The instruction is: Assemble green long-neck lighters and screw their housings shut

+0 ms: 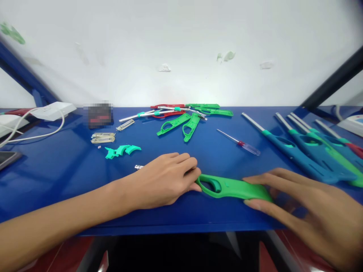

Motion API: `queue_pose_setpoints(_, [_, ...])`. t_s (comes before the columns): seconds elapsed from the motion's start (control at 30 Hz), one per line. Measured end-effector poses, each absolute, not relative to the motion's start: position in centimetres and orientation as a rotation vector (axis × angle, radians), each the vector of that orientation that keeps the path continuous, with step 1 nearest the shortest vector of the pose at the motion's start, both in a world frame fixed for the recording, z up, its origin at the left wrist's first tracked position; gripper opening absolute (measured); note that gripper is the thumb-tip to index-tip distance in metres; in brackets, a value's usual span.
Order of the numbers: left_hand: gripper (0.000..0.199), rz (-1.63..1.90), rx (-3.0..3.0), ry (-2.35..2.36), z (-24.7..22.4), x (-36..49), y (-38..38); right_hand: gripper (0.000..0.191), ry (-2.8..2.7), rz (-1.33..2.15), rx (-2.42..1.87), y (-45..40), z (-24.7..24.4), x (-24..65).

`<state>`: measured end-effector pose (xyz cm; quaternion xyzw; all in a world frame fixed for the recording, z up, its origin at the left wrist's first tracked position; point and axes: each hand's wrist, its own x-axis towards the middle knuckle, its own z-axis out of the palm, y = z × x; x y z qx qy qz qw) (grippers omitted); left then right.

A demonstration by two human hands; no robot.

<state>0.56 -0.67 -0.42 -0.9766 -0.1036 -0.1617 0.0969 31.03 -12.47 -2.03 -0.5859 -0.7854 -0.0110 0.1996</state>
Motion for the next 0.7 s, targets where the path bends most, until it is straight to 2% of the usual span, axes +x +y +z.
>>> queue_pose_setpoints(0.37, [0.029, -0.579, -3.051, -0.443, -0.4, 0.7, -1.7, 0.033, -2.211, -0.042, -1.621, -12.5, -1.8, 30.3])
queue_pose_setpoints(0.7, [0.019, -0.659, -3.003, -0.395, -0.8, 0.7, -1.4, 0.046, -2.207, -0.056, -1.595, -12.7, -2.3, 29.8])
